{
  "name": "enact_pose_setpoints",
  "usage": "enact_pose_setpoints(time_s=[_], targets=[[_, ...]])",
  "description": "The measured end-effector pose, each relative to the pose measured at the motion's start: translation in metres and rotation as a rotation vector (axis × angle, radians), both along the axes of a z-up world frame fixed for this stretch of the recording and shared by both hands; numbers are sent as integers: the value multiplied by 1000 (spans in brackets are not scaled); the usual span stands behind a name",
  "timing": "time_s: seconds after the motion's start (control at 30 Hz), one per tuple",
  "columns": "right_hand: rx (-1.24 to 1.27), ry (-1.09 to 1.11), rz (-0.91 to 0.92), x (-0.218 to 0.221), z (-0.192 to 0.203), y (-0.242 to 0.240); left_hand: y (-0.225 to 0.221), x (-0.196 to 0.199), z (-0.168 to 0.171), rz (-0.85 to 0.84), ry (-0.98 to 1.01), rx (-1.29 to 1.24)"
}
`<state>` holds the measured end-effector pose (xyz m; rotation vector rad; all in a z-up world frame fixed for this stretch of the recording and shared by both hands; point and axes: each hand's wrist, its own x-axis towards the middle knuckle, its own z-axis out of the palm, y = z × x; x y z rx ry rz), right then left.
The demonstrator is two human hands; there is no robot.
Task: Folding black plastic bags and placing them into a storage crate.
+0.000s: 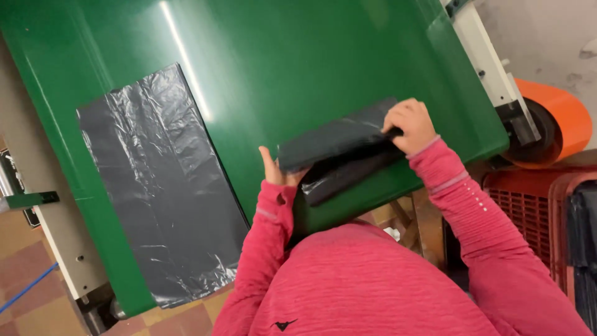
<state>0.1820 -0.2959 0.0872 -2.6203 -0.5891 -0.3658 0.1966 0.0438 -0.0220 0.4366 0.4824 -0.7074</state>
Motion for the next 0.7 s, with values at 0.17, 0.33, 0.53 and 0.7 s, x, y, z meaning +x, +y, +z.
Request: enact_pose_setpoints(time_s=[0.17, 0.33, 0.53, 0.7], targets=[[-49, 80, -35, -41, -35, -33, 39, -47, -156, 83, -367, 187], [-114, 117, 24, -35, 12, -8, -18, -49, 59, 90, -1176, 1785], [62, 131, 48, -5, -28, 98, -110, -42, 1, -388, -1611, 2079], [-75, 247, -69, -29, -20, 65, -34, -79, 49, -668, -1482, 1815]])
